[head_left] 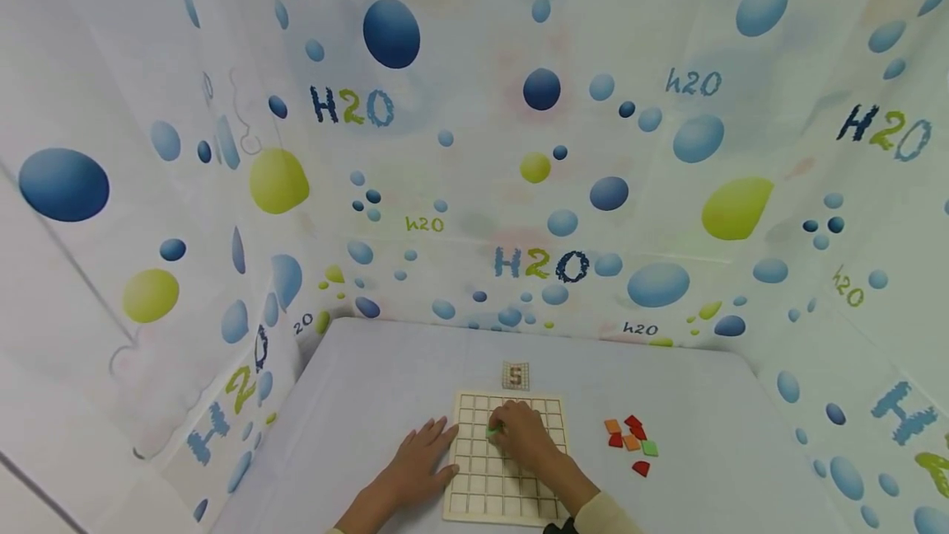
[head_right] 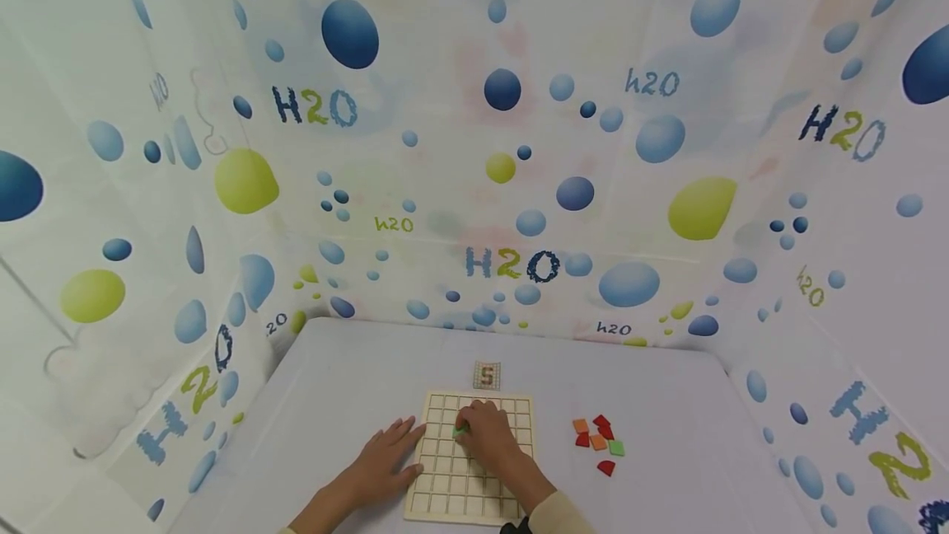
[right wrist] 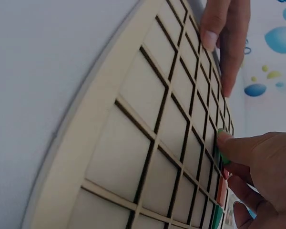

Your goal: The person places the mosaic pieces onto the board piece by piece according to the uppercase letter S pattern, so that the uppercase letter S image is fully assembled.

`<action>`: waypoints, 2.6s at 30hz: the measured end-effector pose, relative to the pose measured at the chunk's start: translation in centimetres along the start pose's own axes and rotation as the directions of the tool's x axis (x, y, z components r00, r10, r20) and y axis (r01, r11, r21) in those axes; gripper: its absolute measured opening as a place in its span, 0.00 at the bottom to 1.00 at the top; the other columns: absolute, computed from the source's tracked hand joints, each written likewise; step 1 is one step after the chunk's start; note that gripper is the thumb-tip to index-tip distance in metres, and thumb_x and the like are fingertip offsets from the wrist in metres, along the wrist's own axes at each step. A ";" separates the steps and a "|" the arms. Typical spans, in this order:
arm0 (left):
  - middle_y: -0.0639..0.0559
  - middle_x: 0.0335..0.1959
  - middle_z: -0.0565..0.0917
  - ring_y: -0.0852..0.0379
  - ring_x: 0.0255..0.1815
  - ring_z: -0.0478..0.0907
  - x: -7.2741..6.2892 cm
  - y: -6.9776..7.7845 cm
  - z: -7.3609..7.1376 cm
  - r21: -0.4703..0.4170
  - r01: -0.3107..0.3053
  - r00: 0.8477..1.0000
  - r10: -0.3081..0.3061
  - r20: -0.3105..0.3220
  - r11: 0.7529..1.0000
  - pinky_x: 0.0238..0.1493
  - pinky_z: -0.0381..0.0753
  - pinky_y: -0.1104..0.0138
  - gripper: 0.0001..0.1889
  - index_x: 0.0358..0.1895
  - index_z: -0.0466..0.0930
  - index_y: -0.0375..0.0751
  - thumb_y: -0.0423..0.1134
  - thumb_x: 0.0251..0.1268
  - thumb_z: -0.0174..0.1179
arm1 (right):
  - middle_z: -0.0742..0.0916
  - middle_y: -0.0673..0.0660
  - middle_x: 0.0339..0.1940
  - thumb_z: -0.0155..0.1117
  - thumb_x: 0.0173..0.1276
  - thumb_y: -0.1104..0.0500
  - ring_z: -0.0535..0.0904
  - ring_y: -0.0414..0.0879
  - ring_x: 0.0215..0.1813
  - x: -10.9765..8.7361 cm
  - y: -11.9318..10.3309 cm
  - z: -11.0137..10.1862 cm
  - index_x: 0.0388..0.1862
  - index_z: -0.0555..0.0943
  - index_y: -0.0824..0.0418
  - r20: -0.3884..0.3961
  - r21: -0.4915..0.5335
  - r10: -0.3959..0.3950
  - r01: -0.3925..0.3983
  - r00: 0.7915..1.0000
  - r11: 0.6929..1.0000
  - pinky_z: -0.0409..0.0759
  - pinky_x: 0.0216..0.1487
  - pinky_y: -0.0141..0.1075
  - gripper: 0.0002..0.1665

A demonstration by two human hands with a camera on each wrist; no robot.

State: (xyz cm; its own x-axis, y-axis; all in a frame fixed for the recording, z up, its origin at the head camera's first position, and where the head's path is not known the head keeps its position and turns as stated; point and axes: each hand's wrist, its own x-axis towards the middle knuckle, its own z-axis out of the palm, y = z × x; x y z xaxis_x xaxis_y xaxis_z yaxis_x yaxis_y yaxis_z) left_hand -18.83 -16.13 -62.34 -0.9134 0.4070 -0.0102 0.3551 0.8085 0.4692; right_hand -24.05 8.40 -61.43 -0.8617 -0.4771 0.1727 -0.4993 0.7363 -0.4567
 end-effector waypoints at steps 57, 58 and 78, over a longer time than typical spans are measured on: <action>0.34 0.82 0.64 0.30 0.82 0.59 -0.1 -0.3 0.4 -0.030 -0.001 1.000 0.001 -0.001 1.000 0.77 0.57 0.30 0.35 0.80 0.67 0.39 0.53 0.77 0.60 | 0.89 0.48 0.47 0.77 0.68 0.59 0.83 0.45 0.47 -1.1 0.5 -0.4 0.50 0.91 0.53 -0.046 -0.215 -0.162 0.149 0.986 0.965 0.84 0.47 0.43 0.12; 0.34 0.82 0.64 0.30 0.82 0.59 -0.1 -0.3 0.4 -0.030 0.000 1.000 0.000 0.000 1.000 0.77 0.57 0.30 0.35 0.80 0.67 0.39 0.53 0.77 0.60 | 0.89 0.48 0.46 0.77 0.68 0.59 0.82 0.45 0.47 -1.2 0.5 -0.5 0.49 0.91 0.54 -0.048 -0.213 -0.164 0.151 0.985 0.965 0.84 0.47 0.43 0.11; 0.35 0.82 0.64 0.31 0.83 0.58 0.1 -0.1 0.2 -0.025 0.027 0.999 -0.027 0.023 0.999 0.78 0.57 0.31 0.36 0.80 0.66 0.40 0.54 0.76 0.61 | 0.86 0.61 0.49 0.78 0.66 0.60 0.84 0.62 0.53 -5.1 9.1 -6.5 0.51 0.86 0.60 -0.186 -0.079 0.254 -0.272 0.949 0.959 0.83 0.51 0.61 0.16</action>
State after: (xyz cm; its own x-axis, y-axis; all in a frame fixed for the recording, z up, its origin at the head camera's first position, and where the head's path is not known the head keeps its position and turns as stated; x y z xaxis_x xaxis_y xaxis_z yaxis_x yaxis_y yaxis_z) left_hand -18.93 -16.10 -62.62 -0.9176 0.3950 -0.0434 0.3248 0.8085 0.4908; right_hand -24.82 20.65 -60.77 -0.9616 -0.1769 0.2099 -0.2515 0.8740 -0.4157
